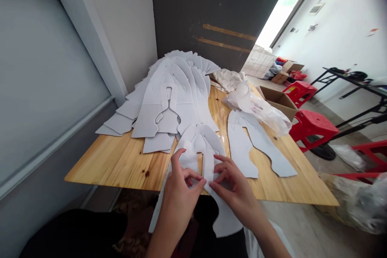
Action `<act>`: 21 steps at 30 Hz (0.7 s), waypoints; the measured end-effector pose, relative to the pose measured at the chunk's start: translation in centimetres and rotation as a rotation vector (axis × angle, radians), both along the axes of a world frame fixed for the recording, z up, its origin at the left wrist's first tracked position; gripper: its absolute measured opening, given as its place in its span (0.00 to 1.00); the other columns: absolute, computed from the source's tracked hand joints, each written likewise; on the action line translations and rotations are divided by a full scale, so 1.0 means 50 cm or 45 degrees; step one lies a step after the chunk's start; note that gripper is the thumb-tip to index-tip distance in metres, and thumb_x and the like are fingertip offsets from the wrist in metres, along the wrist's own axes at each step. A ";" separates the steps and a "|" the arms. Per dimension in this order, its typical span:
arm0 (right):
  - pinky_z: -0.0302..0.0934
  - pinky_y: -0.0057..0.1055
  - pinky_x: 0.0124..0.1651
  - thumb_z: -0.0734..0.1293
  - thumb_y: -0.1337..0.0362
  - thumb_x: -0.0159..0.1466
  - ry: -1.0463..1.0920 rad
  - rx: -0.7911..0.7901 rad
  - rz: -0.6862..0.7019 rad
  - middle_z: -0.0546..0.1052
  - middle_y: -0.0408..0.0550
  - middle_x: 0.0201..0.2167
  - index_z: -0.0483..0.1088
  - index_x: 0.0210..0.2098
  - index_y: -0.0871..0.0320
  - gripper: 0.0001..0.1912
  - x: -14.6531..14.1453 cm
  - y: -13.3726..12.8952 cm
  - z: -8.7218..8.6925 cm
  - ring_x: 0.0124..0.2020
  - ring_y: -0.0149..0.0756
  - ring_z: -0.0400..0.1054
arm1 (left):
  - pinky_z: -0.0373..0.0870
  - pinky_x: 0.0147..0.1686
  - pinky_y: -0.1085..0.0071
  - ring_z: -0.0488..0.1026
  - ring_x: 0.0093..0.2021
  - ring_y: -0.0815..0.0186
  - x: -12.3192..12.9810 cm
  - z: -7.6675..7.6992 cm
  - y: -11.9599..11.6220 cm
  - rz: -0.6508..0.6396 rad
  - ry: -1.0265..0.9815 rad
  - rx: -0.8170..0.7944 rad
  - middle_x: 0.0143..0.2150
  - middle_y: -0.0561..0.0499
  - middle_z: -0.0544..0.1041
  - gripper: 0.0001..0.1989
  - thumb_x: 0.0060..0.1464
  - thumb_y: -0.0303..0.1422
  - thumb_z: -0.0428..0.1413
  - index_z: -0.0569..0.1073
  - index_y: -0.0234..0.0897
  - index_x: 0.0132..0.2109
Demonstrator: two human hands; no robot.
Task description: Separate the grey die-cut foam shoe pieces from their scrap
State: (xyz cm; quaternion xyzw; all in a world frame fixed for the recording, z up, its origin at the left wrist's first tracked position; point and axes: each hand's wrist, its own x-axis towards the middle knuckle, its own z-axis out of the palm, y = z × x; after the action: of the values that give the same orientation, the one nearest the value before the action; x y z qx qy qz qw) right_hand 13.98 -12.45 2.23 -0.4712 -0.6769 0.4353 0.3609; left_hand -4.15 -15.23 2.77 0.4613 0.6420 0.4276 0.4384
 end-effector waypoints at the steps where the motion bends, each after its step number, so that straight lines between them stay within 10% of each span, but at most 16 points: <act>1: 0.59 0.48 0.67 0.73 0.58 0.68 0.002 0.000 -0.001 0.76 0.52 0.46 0.72 0.34 0.51 0.09 0.000 -0.001 -0.002 0.73 0.51 0.57 | 0.70 0.40 0.65 0.77 0.33 0.62 0.001 0.003 0.000 0.006 0.018 0.004 0.31 0.61 0.82 0.39 0.55 0.32 0.61 0.52 0.47 0.69; 21: 0.63 0.45 0.63 0.73 0.66 0.64 -0.065 0.083 -0.044 0.77 0.51 0.45 0.71 0.34 0.51 0.07 -0.004 -0.002 -0.018 0.70 0.49 0.61 | 0.70 0.43 0.63 0.77 0.34 0.60 0.009 -0.024 -0.005 0.033 0.172 0.106 0.32 0.61 0.82 0.37 0.55 0.28 0.63 0.56 0.50 0.67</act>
State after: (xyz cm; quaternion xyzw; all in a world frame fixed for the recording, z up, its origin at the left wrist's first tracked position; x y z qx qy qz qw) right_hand 13.76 -12.53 1.33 -0.4817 -0.6916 0.3946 0.3660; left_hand -3.71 -15.46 1.58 0.4986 0.6576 0.4276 0.3689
